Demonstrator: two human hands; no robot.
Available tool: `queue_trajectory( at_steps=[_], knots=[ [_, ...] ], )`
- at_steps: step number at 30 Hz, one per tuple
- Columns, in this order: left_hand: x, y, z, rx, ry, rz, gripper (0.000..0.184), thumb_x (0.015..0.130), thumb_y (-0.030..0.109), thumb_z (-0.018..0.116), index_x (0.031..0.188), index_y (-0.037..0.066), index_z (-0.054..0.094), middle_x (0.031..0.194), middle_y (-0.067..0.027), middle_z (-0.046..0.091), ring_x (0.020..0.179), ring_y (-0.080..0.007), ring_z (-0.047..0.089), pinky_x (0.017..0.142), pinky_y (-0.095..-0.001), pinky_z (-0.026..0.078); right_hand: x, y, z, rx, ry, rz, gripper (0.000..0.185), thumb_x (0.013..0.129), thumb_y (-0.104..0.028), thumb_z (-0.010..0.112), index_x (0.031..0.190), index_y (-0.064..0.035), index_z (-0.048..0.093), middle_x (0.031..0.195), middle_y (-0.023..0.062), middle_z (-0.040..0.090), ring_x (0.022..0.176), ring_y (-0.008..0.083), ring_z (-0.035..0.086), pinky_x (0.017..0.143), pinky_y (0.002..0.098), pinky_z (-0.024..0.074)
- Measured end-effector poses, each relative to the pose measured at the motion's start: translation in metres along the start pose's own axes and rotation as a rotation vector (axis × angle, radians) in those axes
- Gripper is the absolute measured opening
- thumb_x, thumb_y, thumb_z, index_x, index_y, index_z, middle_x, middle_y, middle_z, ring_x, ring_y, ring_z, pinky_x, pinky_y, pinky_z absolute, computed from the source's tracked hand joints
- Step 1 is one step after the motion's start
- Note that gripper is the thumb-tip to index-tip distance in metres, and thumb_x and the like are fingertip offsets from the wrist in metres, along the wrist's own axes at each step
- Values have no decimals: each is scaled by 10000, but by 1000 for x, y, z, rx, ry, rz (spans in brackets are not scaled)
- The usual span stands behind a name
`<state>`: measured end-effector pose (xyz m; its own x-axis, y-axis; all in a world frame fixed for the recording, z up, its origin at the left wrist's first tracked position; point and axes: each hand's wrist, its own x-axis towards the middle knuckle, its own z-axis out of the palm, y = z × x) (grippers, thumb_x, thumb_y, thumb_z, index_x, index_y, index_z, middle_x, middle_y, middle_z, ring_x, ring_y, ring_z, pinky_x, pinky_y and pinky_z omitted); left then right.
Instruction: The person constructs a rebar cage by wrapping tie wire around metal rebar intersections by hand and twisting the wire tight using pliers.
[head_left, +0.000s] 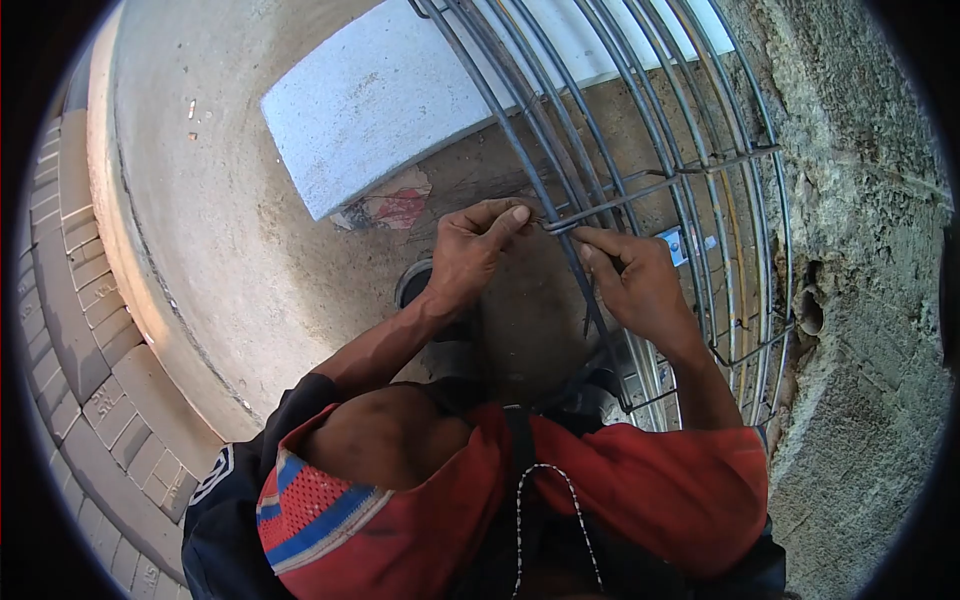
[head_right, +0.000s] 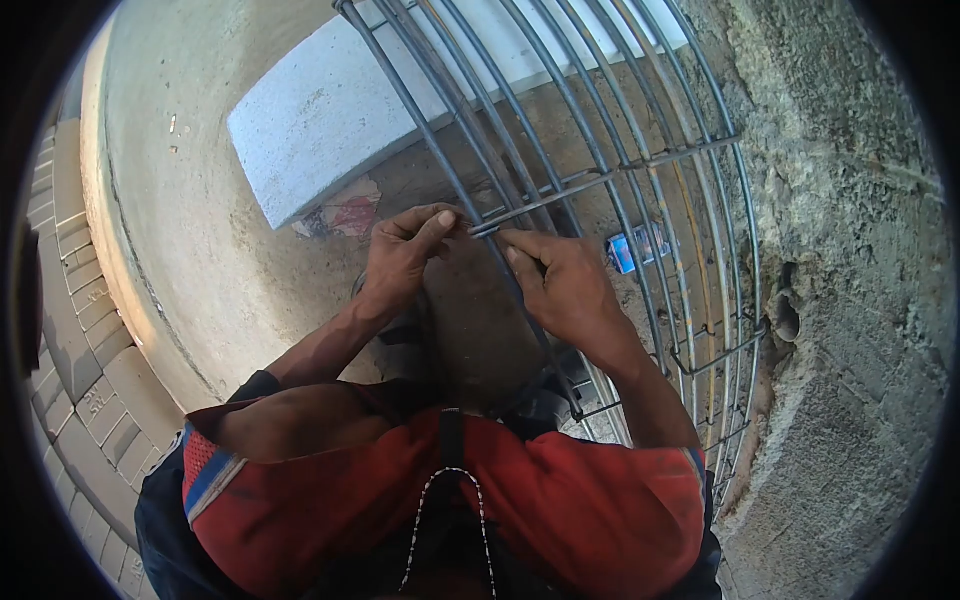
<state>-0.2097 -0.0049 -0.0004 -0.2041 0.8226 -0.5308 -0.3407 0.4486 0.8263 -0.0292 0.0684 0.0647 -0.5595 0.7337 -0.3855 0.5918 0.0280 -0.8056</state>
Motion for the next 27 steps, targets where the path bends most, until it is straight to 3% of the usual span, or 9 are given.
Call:
queue_trajectory(
  at_steps=[2,4,8,11,14,16,20,23,27],
  knots=[
    [1,-1,1,50,17,59,251,886,208,597,1030,5,632,764,-36,660,668,-63,568,601,-207,434,-3,-8,-7,73,-99,223,231,832,-127,572,1015,-3,638,919,198,643,842,338,632,740,367,489],
    [1,0,4,11,18,117,224,895,203,582,989,6,635,755,-28,655,658,-53,558,589,-204,426,-3,-2,-9,-76,-81,154,228,828,-128,572,997,8,640,914,206,640,842,352,625,746,379,486],
    [-2,3,4,-43,-3,194,198,912,197,552,887,16,627,792,-47,659,713,-72,576,618,-209,431,-2,12,-16,-299,-26,-137,235,835,-95,593,1042,9,634,737,156,649,648,170,630,604,280,484],
    [-7,7,1,-47,-47,168,139,904,141,555,884,9,593,902,-105,662,846,-128,609,739,-252,479,-3,11,-16,-328,-4,-151,226,826,-97,601,1022,8,637,716,145,644,625,188,621,598,303,481],
    [-7,4,3,-142,-89,218,86,865,50,588,930,-2,567,975,-137,646,938,-163,608,843,-289,484,-1,-13,-23,-211,-126,117,216,818,-102,611,1001,8,637,778,158,660,703,265,648,631,349,482],
    [-8,2,2,-160,-111,225,122,837,-10,603,947,-6,551,1016,-151,635,980,-178,600,894,-307,474,0,-13,-23,-288,-74,12,186,818,-97,602,966,7,642,773,175,650,696,304,641,625,366,483],
    [-5,-5,-1,-182,-140,276,118,821,-36,610,923,-10,555,1011,-152,639,969,-174,605,858,-290,492,9,-11,-25,-603,-91,-185,138,821,-87,576,908,-7,648,747,210,623,661,352,615,600,391,477],
    [-5,-2,-2,-93,-129,307,117,820,-28,617,929,-17,576,1007,-146,643,946,-173,615,830,-282,504,11,-20,-24,-670,-213,-85,161,815,-129,545,852,5,626,703,228,608,684,399,602,640,482,469],
    [-7,4,-4,221,-85,500,148,802,-12,641,949,-9,626,983,-120,658,905,-162,630,811,-273,510,14,-26,-29,-437,-269,21,188,825,-108,524,895,38,619,692,233,604,689,372,615,633,444,485]
  ],
)
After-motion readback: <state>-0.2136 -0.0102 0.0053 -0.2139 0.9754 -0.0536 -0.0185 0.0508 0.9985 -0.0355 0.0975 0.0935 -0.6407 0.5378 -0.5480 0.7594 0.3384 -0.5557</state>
